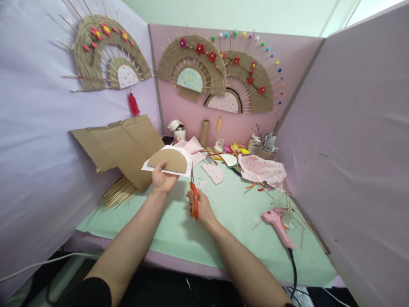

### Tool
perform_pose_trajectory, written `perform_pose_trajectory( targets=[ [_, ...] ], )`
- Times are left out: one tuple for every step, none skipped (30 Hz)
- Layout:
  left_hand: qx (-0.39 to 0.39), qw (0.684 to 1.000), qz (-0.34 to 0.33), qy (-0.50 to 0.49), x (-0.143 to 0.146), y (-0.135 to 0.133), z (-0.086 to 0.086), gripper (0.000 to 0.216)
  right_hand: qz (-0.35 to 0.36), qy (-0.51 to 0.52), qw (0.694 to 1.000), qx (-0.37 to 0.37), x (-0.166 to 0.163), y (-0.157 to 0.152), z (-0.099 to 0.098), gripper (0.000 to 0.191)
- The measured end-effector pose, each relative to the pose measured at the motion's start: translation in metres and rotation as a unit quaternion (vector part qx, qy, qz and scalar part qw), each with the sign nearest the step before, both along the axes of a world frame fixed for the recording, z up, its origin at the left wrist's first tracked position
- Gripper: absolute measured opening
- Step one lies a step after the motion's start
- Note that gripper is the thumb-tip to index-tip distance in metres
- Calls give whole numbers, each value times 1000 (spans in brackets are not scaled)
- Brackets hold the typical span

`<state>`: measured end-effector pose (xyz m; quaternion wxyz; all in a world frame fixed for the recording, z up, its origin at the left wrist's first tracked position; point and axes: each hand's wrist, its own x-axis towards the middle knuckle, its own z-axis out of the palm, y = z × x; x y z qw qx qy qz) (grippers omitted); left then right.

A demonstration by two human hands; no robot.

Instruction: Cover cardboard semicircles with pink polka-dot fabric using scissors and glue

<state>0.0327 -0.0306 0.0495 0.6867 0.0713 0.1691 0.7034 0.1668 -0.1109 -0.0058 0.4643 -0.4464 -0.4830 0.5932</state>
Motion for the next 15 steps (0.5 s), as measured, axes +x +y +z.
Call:
perform_pose_trajectory(
  targets=[
    [0, 1000, 0, 0, 0, 0, 0, 25, -2, -2, 1000, 0, 0, 0, 0, 52],
    [0, 1000, -1, 0, 0, 0, 0, 26, -4, -4, 1000, -1, 0, 0, -1, 52],
    [0, 1000, 0, -1, 0, 0, 0, 27, -5, -6, 1000, -1, 1, 0, -1, 51],
    [1, 1000, -1, -2, 0, 0, 0, 28, -5, -8, 1000, -2, 1, 0, -1, 51],
    [1, 1000, -1, -2, 0, 0, 0, 29, -6, -10, 1000, -2, 1, 0, -1, 51],
    [1, 1000, -2, -2, 0, 0, 0, 29, -7, -11, 1000, -3, 1, 0, 0, 51],
    [1, 1000, -3, -1, 0, 0, 0, 30, -8, -13, 1000, -2, 1, 0, 0, 51],
    [1, 1000, -3, -1, -1, 0, 0, 30, -10, -15, 1000, -1, 1, 0, 0, 51],
    [1, 1000, -3, -1, -1, 0, -1, 29, -11, -17, 1000, 0, 1, 0, -1, 51],
    [0, 1000, -3, -1, -1, 0, -1, 29, -12, -18, 1000, 2, 1, 0, -1, 51],
    [-2, 1000, -2, -1, -1, 1, -1, 28, -14, -20, 1000, 3, 1, 1, -1, 51],
    [-5, 1000, -1, -1, -1, 1, -1, 26, -15, -23, 1000, 5, 1, 1, -2, 51],
    [-8, 1000, -1, -1, -1, 1, -1, 25, -17, -26, 999, 6, 1, 1, -2, 51],
    [-11, 1000, -1, 0, -1, 1, -1, 23, -18, -29, 999, 6, 1, 1, -2, 51],
    [-12, 1000, -1, 1, -1, 1, -1, 22, -19, -31, 999, 6, 1, 1, -2, 51]
  ],
)
